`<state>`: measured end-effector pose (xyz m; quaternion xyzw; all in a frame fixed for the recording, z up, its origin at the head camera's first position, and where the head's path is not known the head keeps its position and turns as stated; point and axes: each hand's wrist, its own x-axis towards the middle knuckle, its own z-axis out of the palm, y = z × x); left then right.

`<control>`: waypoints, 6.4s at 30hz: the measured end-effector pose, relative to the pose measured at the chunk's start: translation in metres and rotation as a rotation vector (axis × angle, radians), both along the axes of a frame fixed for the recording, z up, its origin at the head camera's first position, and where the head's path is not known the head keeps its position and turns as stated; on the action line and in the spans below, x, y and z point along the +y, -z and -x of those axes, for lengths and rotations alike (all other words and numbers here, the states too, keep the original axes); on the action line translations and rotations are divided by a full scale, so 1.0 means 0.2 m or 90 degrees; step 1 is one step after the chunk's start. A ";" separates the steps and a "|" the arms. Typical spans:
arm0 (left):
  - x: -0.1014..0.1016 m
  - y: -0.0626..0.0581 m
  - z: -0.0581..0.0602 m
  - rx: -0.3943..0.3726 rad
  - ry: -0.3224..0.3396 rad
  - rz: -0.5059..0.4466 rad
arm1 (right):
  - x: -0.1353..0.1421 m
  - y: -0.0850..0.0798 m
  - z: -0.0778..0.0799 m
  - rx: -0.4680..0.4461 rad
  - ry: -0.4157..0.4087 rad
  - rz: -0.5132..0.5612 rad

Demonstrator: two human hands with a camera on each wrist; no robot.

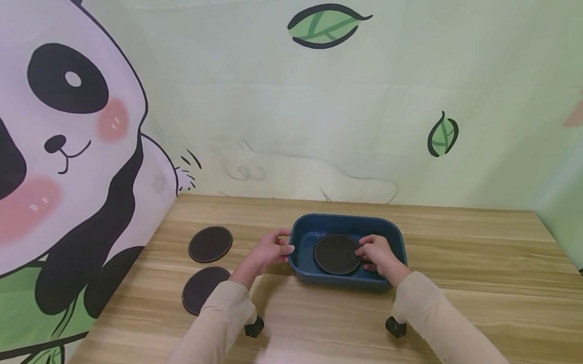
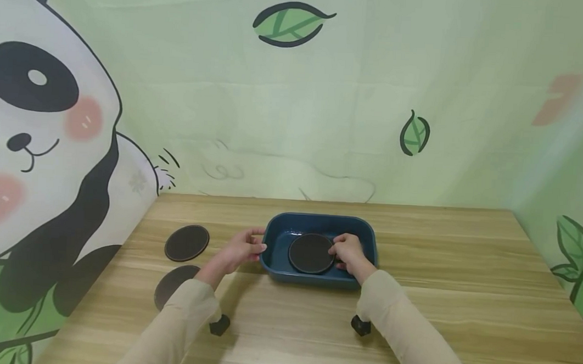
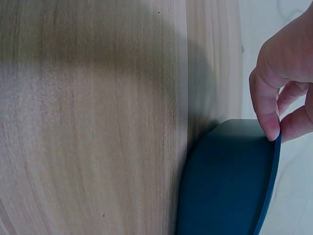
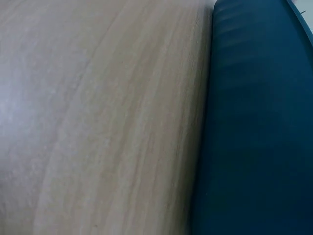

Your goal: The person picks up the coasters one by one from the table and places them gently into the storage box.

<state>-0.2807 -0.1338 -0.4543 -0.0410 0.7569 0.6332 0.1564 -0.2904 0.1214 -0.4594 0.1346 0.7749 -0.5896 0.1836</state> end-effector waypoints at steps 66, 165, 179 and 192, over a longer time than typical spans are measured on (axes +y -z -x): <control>-0.29 -0.12 -0.10 0.043 0.081 0.132 | 0.32 -0.17 -0.02 0.289 -0.124 -0.419; -0.95 -0.05 -0.30 -0.054 0.049 0.240 | 0.32 -0.16 0.00 0.259 -0.140 -0.417; -0.89 -0.16 -0.25 -0.018 0.100 0.130 | 0.32 -0.17 -0.01 0.263 -0.142 -0.405; -0.66 -0.22 -0.15 0.023 0.124 0.038 | 0.32 -0.18 -0.02 0.285 -0.149 -0.427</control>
